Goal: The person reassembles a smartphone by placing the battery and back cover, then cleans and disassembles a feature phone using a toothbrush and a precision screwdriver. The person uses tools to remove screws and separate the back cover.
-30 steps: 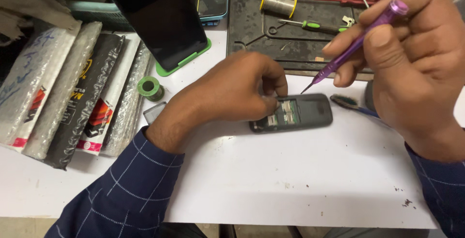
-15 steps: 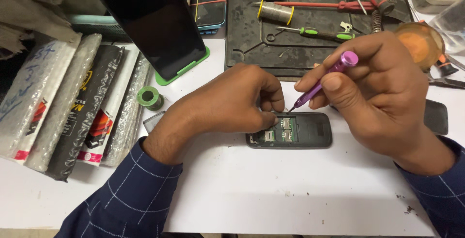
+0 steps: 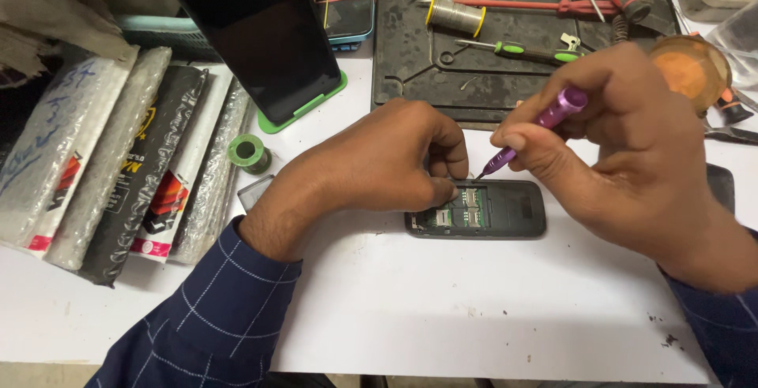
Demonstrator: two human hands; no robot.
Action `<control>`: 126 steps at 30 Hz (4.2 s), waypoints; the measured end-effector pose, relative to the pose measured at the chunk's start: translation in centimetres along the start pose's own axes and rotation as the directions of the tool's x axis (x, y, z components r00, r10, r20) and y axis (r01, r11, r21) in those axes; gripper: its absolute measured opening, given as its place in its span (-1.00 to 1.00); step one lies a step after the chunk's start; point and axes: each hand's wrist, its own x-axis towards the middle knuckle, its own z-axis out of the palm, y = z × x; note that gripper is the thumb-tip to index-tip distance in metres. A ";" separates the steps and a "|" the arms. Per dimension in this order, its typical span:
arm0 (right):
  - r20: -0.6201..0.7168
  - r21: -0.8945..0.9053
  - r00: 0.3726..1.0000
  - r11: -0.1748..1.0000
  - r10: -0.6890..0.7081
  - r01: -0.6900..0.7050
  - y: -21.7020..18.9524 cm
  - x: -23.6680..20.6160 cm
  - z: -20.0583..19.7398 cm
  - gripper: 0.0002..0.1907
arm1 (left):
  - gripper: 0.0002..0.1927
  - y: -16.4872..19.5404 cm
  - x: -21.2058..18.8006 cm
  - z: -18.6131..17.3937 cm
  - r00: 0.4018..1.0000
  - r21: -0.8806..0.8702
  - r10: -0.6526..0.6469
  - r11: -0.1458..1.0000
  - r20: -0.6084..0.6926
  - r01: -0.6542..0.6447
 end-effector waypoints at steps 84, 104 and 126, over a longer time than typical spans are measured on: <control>0.388 -0.871 0.804 0.465 0.450 0.160 -6.1 5.5 -0.5 -0.59 | -0.80 0.2 0.1 0.2 1.000 0.002 -0.021 1.000 -0.016 0.021; 0.476 -0.775 0.810 0.599 0.343 0.202 -5.8 5.3 -0.7 -0.61 | -0.84 0.2 0.1 0.2 1.000 -0.006 0.000 1.000 -0.020 -0.001; 0.436 -0.783 0.859 0.583 0.266 0.217 -5.5 5.1 -0.8 -0.63 | -0.78 0.0 0.0 0.2 0.999 0.029 -0.032 0.999 -0.024 0.033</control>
